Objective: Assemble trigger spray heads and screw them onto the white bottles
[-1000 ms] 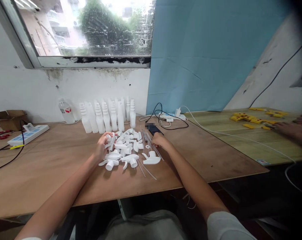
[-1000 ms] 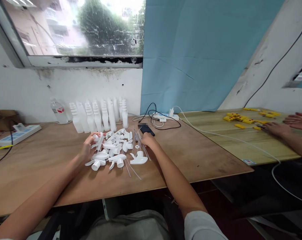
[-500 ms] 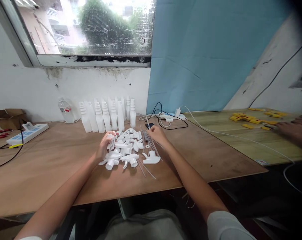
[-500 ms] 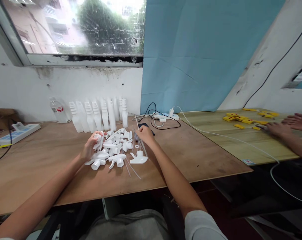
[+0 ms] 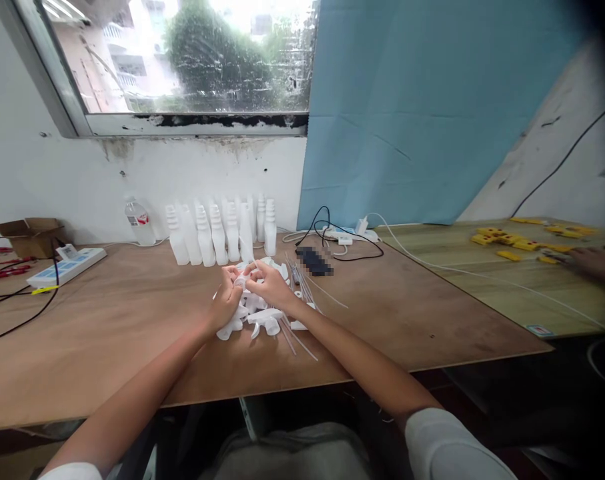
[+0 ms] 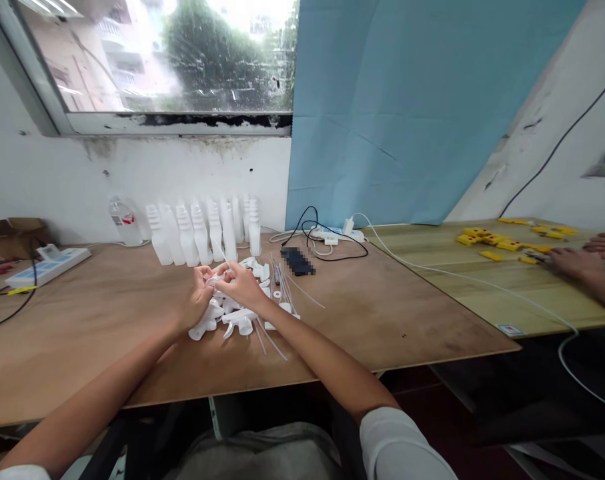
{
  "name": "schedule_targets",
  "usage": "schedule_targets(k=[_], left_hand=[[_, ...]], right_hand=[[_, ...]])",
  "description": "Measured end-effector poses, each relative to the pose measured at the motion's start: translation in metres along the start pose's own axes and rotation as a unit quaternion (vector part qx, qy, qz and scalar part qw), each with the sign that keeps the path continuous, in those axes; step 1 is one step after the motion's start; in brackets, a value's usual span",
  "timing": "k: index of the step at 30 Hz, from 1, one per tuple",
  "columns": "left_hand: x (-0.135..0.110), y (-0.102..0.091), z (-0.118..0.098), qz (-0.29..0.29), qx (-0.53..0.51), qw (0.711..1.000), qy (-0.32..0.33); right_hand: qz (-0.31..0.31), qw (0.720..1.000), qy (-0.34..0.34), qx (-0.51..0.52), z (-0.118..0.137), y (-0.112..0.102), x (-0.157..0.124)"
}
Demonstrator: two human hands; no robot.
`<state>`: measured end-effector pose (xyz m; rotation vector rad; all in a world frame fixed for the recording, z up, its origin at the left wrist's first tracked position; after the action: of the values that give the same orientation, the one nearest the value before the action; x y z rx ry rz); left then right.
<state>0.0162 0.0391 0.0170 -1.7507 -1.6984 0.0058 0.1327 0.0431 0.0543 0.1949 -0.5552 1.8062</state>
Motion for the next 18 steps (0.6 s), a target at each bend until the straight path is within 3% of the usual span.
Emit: schedule_targets(k=[12, 18], left_hand=[[-0.004, -0.004, -0.024, 0.023, 0.057, 0.987, 0.148], [-0.003, -0.007, -0.023, 0.022, 0.043, 0.989, 0.138]], right_hand=[[-0.027, 0.997, -0.069, -0.02, 0.01, 0.004, -0.008], [-0.047, 0.996, -0.07, -0.02, 0.005, 0.004, -0.007]])
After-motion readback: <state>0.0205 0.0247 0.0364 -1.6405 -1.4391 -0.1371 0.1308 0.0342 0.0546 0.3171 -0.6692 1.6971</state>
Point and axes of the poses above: each hand's wrist, its own x-axis towards the middle knuckle, its own y-axis out of the palm, z = x × y, the point moved 8 cm from there along x, towards the middle knuckle, and after that the axes turned 5 degrees about x, right-handed, at the moved point
